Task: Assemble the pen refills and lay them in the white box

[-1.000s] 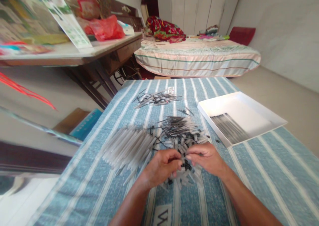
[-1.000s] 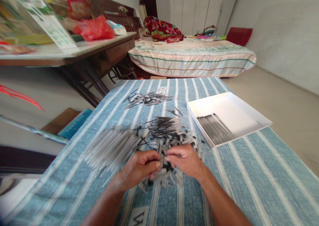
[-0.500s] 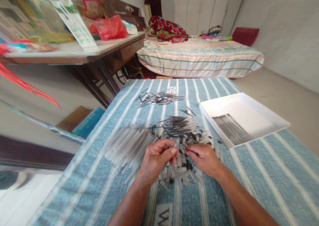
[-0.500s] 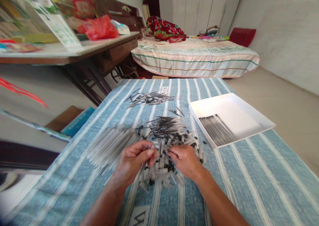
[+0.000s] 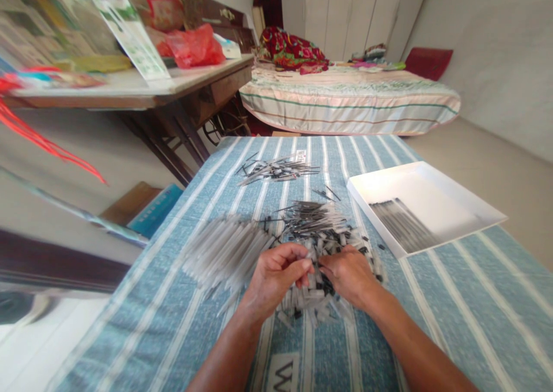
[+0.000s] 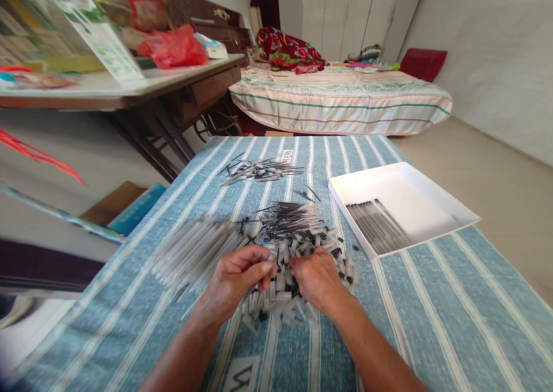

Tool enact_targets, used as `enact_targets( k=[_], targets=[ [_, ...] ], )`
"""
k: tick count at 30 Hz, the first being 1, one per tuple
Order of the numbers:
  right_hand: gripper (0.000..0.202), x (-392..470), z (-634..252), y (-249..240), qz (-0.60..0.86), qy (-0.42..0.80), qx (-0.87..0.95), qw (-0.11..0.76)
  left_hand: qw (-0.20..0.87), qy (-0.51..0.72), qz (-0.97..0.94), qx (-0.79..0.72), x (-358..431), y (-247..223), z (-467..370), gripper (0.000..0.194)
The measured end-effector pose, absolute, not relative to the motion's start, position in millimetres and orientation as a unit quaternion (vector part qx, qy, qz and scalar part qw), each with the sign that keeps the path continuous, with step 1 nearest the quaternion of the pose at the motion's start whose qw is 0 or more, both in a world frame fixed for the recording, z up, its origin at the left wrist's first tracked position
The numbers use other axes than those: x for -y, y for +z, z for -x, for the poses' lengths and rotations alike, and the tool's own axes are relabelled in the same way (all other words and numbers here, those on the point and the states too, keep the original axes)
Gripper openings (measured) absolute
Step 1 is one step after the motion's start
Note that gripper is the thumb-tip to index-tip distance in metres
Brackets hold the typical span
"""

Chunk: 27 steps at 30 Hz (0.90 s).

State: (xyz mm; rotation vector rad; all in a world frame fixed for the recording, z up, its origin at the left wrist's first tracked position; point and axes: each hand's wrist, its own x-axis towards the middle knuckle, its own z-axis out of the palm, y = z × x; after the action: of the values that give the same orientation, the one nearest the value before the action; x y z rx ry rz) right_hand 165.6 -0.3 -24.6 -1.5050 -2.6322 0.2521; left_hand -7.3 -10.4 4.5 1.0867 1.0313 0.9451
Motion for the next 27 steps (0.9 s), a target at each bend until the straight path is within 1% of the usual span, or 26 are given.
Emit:
enact_targets(
  k=[4,7,9,11,14,16,17,20,27],
  targets=[
    [0.021,1,-164,-22,0.476,0.094,0.874,0.04,0.63,0.402,-0.477,-0.462,10,4,7,0.016],
    [0.016,0,-168,-24,0.484,0.117,0.864,0.079,0.625,0.398,-0.48,-0.469,9,1,7,0.018],
    [0.014,-1,-174,-25,0.493,0.176,0.84,0.148,0.62,0.39,-0.486,-0.477,9,-1,7,0.02],
    [0.014,-2,-180,-25,0.489,0.279,0.788,0.248,0.613,0.379,-0.496,-0.485,8,-4,7,0.02],
    [0.014,-1,-187,-21,0.467,0.431,0.66,0.401,0.605,0.364,-0.512,-0.49,9,-3,6,0.019],
    [0.016,0,-187,-19,0.45,0.495,0.579,0.466,0.604,0.354,-0.519,-0.491,9,0,4,0.017],
    [0.016,2,-186,-18,0.44,0.517,0.551,0.485,0.603,0.35,-0.521,-0.492,10,2,3,0.015],
    [0.015,4,-180,-19,0.416,0.557,0.51,0.507,0.602,0.339,-0.521,-0.5,12,8,1,0.013],
    [0.018,6,-173,-22,0.41,0.576,0.498,0.502,0.612,0.315,-0.533,-0.492,13,12,-2,0.014]
  ],
)
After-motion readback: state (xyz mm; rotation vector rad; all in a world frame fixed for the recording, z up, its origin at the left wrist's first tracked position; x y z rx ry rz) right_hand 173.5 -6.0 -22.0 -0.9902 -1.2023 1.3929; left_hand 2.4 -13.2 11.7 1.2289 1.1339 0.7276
